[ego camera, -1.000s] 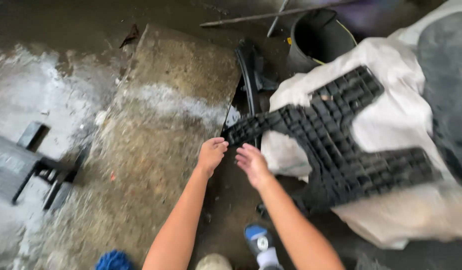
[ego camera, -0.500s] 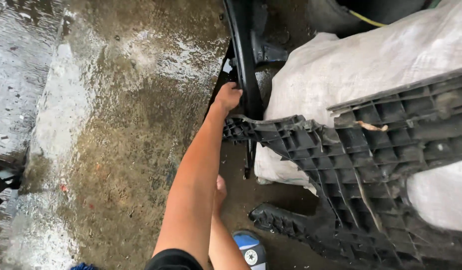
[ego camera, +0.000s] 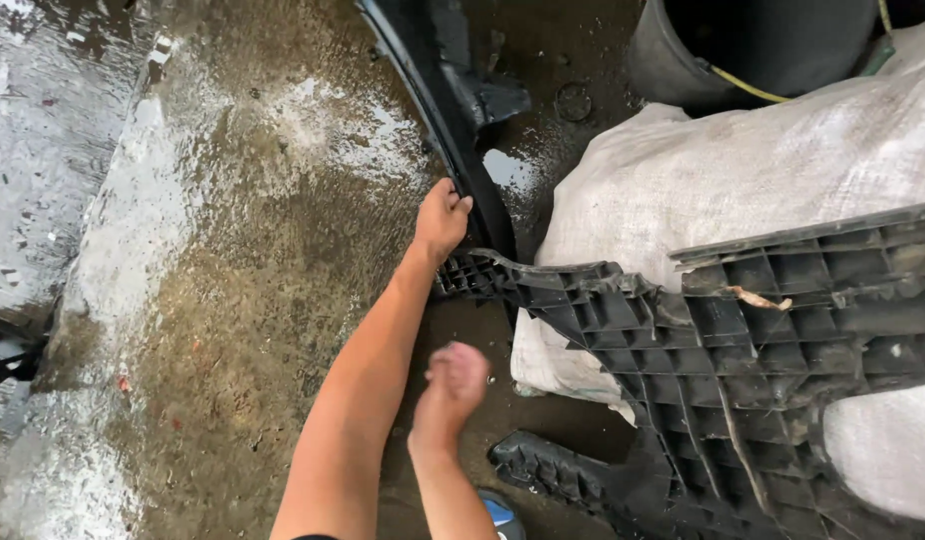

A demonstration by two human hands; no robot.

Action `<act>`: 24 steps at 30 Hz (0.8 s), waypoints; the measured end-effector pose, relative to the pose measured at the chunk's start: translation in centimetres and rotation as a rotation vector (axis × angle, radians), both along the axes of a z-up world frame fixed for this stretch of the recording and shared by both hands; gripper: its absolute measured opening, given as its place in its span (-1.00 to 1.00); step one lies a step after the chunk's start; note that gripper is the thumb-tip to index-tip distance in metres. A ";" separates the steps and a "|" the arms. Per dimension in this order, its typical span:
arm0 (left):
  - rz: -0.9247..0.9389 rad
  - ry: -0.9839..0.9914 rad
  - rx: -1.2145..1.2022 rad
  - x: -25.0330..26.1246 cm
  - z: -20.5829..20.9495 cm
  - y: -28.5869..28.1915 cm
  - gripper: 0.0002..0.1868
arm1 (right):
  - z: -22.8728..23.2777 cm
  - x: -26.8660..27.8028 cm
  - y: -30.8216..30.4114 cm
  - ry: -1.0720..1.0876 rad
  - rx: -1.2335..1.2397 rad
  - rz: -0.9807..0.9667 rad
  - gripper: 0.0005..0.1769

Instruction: Cleaning a black plastic automotive component using a cloth and a brush

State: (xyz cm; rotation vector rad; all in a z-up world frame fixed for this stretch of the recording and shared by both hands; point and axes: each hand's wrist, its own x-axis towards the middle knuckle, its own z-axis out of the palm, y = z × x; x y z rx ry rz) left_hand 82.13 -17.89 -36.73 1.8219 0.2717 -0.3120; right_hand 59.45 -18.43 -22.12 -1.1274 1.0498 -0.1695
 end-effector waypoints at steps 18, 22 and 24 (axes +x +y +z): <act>0.072 0.145 0.101 0.9 4.5 -3.1 -0.67 | -3.5 4.6 -12.1 0.074 -0.255 0.313 -0.42; 0.064 0.184 0.049 2.4 3.6 -4.1 -0.60 | -5.4 2.9 -12.6 0.110 -0.314 0.273 -0.35; 0.117 0.169 0.161 4.2 3.1 -4.3 -0.68 | -3.6 3.2 -12.3 0.060 -0.324 0.384 -0.47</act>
